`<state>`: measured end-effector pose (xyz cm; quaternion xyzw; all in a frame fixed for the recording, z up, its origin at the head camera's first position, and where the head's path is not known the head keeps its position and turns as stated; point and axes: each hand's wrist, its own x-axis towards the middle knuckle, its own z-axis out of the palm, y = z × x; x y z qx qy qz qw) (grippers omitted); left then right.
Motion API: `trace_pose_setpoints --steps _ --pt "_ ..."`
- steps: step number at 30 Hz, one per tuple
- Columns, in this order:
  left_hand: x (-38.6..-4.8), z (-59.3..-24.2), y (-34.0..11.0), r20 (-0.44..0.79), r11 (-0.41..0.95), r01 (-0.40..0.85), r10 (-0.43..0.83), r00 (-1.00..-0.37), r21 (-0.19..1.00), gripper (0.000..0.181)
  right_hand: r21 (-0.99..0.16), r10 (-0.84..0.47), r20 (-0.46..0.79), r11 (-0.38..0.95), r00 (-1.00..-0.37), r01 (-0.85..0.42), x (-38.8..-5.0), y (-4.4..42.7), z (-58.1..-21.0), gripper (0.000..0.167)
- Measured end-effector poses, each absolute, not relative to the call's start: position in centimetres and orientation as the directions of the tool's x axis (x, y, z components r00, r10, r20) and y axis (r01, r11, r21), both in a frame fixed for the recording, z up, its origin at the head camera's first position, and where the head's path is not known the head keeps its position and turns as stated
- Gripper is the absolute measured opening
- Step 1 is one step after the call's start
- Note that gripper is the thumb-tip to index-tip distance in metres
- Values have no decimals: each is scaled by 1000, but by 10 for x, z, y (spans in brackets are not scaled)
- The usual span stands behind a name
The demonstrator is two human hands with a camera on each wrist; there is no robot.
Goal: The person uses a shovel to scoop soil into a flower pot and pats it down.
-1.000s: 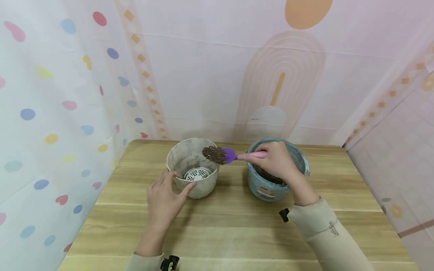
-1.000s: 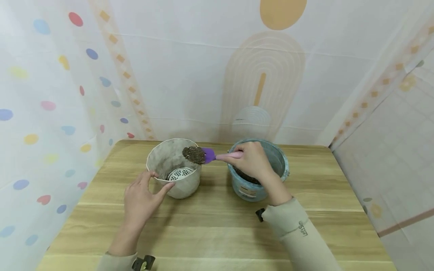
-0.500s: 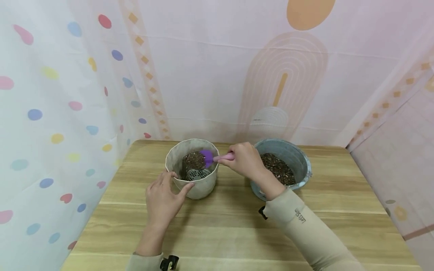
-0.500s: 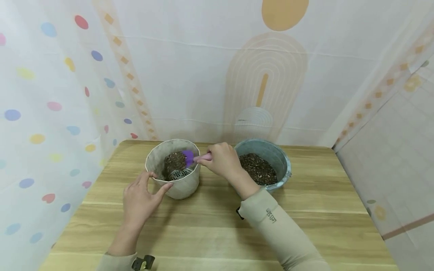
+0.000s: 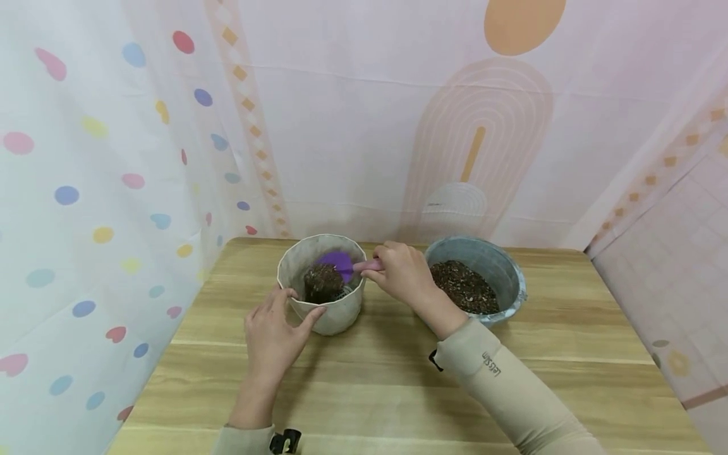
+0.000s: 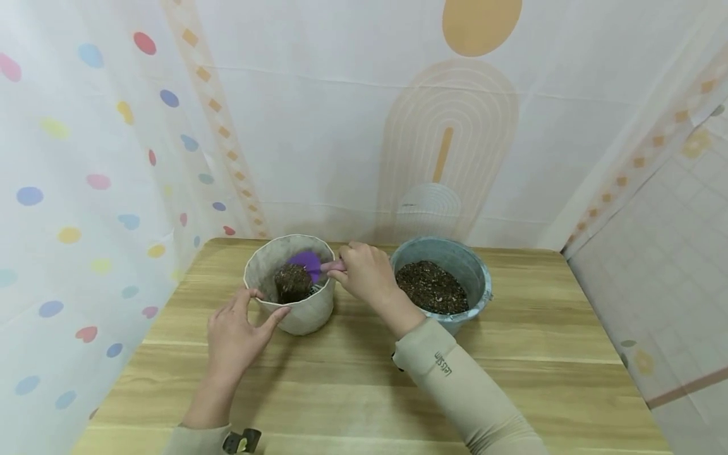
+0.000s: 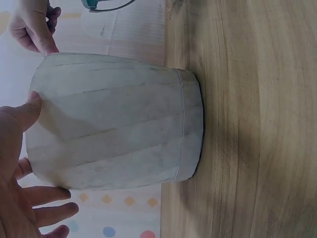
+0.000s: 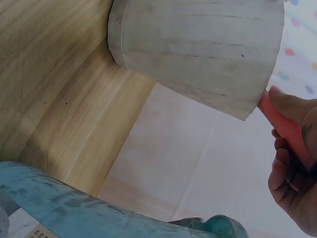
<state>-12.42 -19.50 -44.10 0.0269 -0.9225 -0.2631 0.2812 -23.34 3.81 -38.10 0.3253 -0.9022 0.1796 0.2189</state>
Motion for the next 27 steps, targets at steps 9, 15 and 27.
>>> trace_pose_setpoints --steps 9,15,27 --pt "-124 -449 -190 584 877 141 -179 -791 459 71 -113 -533 576 699 -620 -706 -230 38 -386 27" --pt "-127 -450 -170 749 837 358 -90 -657 414 71 -45 -507 693 680 -513 -732 -227 42 -390 29" --pt "-132 -449 -124 863 643 708 142 -486 293 45 -358 -345 609 684 -714 -636 -218 100 -347 32"
